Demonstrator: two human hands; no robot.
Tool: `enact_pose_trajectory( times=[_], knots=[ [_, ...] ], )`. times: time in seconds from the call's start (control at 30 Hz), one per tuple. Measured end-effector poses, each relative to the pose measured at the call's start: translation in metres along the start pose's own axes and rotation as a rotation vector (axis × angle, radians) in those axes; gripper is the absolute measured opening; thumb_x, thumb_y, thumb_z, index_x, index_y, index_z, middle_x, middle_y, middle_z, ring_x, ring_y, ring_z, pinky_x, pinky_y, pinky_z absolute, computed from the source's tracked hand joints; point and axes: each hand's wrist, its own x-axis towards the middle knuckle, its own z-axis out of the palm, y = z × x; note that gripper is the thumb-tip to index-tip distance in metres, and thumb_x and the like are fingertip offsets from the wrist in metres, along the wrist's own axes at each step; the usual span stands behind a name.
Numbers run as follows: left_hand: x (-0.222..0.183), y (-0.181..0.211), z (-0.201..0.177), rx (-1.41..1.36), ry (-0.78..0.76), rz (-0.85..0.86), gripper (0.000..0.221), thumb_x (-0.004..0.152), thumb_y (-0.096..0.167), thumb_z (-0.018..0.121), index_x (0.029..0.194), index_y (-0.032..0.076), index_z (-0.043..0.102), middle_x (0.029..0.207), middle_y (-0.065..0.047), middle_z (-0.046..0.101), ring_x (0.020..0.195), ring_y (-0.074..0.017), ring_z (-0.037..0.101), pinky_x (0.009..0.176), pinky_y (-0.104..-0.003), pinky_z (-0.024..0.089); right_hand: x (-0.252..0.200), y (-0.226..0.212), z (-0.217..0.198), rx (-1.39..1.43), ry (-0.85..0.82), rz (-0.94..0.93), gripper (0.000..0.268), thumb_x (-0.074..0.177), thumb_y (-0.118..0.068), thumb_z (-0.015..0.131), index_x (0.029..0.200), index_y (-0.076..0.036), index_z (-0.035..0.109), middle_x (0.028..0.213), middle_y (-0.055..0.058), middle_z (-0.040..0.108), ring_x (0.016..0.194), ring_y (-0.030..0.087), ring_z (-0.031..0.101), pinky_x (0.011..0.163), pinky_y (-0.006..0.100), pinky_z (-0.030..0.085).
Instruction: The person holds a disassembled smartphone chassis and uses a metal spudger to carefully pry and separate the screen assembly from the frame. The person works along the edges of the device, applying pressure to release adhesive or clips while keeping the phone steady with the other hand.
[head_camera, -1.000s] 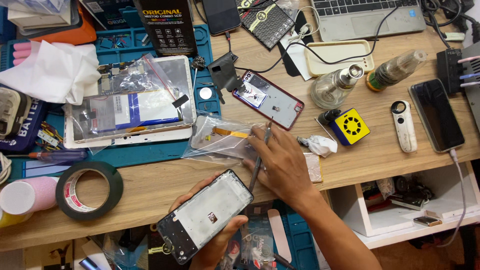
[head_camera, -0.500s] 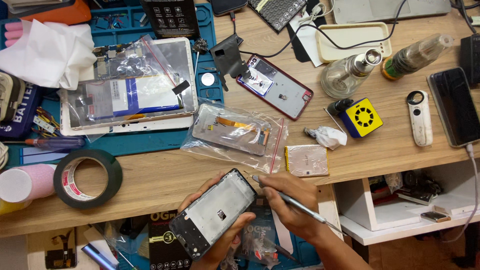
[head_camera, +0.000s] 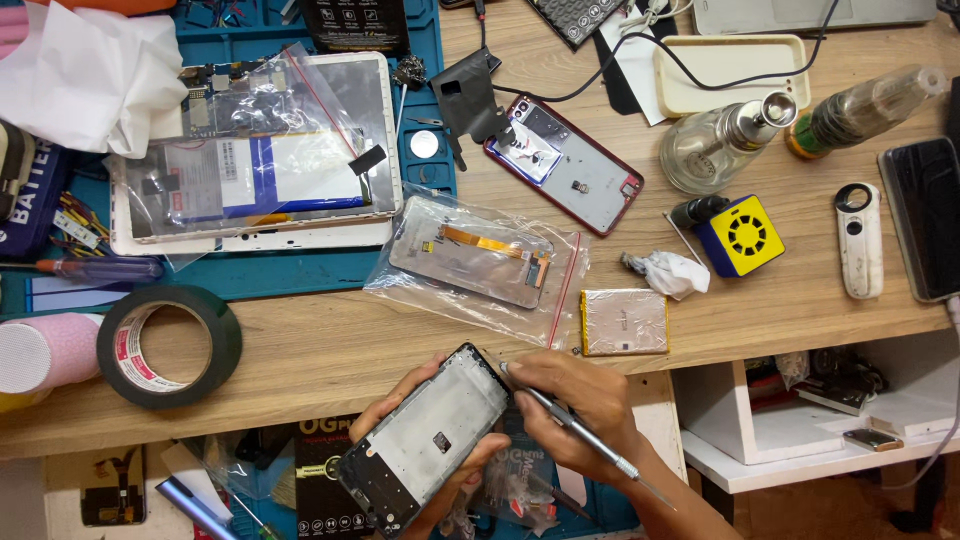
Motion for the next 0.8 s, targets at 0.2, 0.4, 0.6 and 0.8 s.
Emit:
enact_pose_trajectory(
  times=[0.2,0.4,0.6,0.8],
  knots=[
    [0.001,0.003,-0.003,-0.023,-0.014,-0.048,0.094,0.052,0.017,0.088,0.124,0.013,0.027,0.123,-0.019,0.052,0.117,-0.0255,0.054,0.106,-0.039,0.040,-0.002,0.007,0.003,-0.062,0.006,-0.024,0.015,0.076,-0.006,0.065,0.088,0.002,0.063,0.086,0.014,0.068,0.078,0.025,0.071,0.071,0.031,0.057],
    [0.003,0.004,0.002,-0.006,0.006,-0.021,0.090,0.057,0.025,0.085,0.123,0.013,0.025,0.123,-0.019,0.051,0.116,-0.0266,0.055,0.104,-0.038,0.041,0.000,0.008,0.005,-0.086,0.012,-0.055,0.011,0.075,-0.003,0.063,0.085,0.001,0.063,0.084,0.012,0.068,0.074,0.023,0.070,0.068,0.029,0.057],
    [0.003,0.005,0.005,0.018,0.053,-0.012,0.092,0.053,0.024,0.086,0.122,0.010,0.027,0.120,-0.020,0.052,0.114,-0.0267,0.056,0.103,-0.038,0.043,0.001,0.008,0.006,-0.083,0.013,-0.072,0.011,0.074,-0.002,0.064,0.085,0.001,0.063,0.084,0.013,0.068,0.075,0.024,0.070,0.069,0.029,0.057],
    [0.000,0.002,0.000,0.070,0.011,-0.014,0.094,0.053,0.025,0.087,0.123,0.010,0.025,0.123,-0.017,0.052,0.117,-0.0231,0.055,0.104,-0.034,0.040,0.006,0.003,0.005,-0.074,-0.001,-0.116,0.010,0.076,0.000,0.064,0.085,0.003,0.063,0.083,0.014,0.067,0.074,0.024,0.069,0.069,0.031,0.057]
  ],
)
